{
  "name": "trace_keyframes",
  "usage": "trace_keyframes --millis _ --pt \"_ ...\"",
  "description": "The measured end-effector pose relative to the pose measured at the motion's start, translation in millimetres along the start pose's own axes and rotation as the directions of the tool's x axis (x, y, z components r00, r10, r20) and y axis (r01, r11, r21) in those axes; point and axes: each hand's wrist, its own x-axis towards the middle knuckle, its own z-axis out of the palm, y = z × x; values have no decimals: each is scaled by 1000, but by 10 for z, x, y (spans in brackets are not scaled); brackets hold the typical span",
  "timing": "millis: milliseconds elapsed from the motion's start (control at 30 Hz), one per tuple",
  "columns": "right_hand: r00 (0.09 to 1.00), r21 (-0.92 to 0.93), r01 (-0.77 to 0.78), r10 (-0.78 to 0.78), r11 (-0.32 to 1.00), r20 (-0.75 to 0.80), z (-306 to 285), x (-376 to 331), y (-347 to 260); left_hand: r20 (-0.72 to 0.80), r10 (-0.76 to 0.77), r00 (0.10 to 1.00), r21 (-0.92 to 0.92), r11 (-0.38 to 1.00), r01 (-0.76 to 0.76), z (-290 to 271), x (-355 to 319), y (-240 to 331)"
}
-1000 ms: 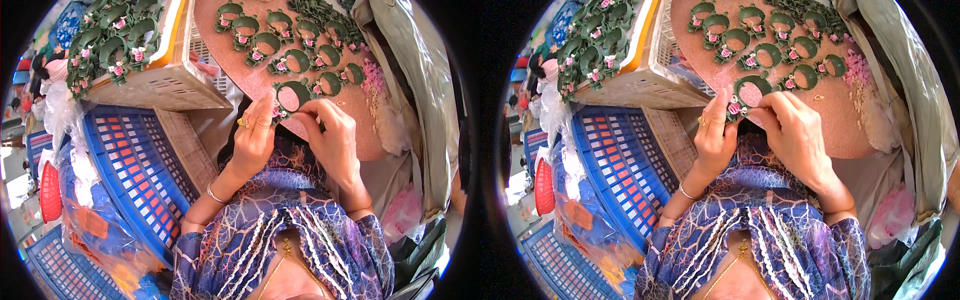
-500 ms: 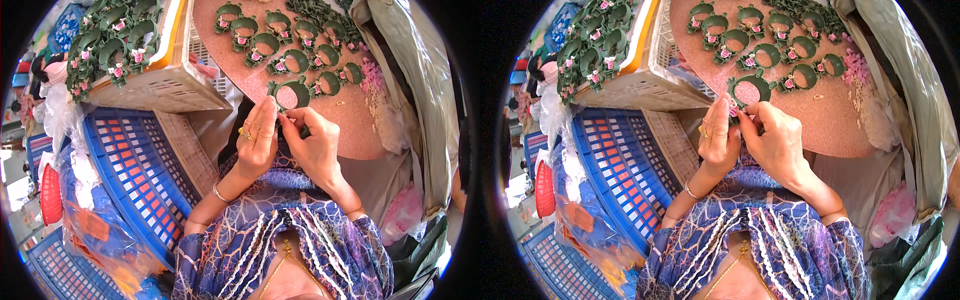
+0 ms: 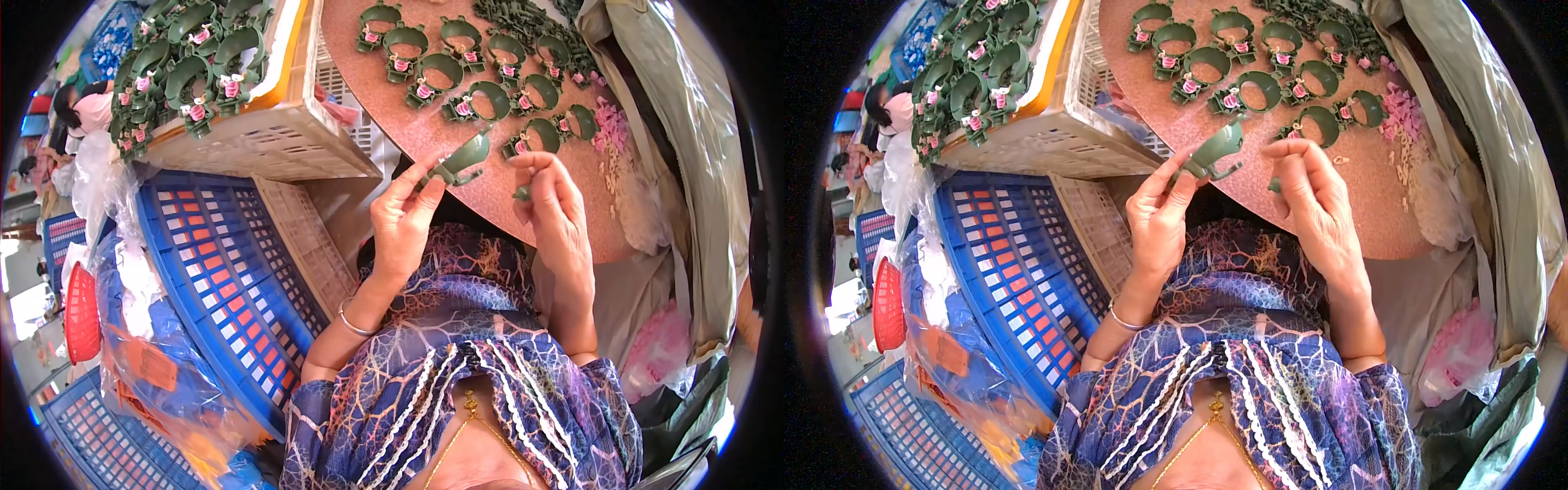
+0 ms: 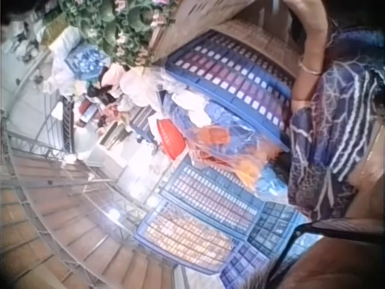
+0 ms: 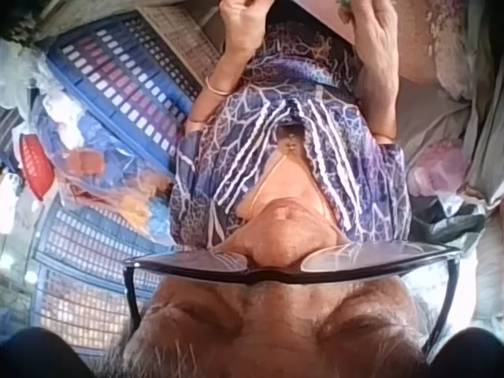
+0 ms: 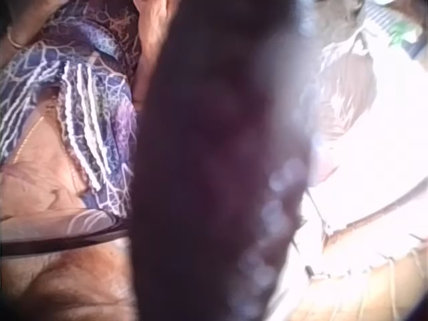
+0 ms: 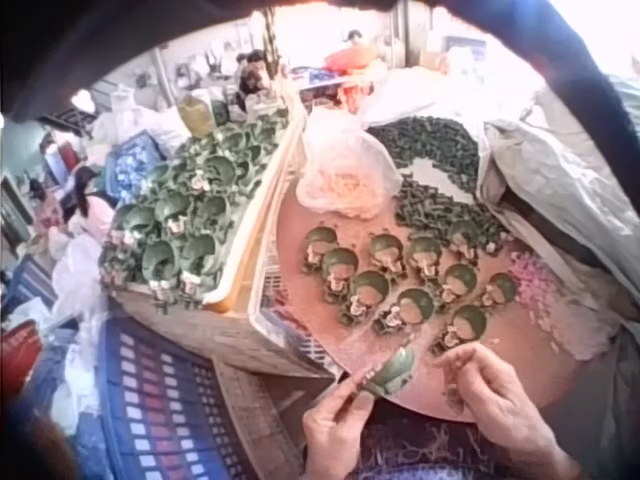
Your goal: Assembling decorative components and stickers onto green plastic ring frames at a workstation.
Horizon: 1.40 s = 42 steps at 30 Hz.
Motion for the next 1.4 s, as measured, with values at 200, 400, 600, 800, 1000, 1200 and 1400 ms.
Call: trace_keyframes --millis 200,400,600,800,1000,1200,1400 --pt "926 35 347 -348 937 147 18 4 315 128 -299 946 -486 812 323 -57 5 -22" --pt "914 -61 392 -381 918 142 54 25 449 251 -545 800 -584 574 574 -135 42 -54" --pt "932 -109 356 -346 928 106 30 43 505 173 -562 809 -464 678 570 -72 -59 -133" --pt "957 -163 284 -270 945 101 -29 84 595 32 -482 876 -336 820 464 -7 -213 -244" --pt "960 -198 280 -270 939 78 -35 113 610 20 -501 865 -344 809 477 34 -253 -326" --pt "928 -251 372 -360 894 94 -80 184 598 57 -496 866 -333 809 485 43 -239 -309" --pt "928 -245 373 -368 895 68 -113 250 622 48 -532 845 -316 794 519 114 -299 -251"
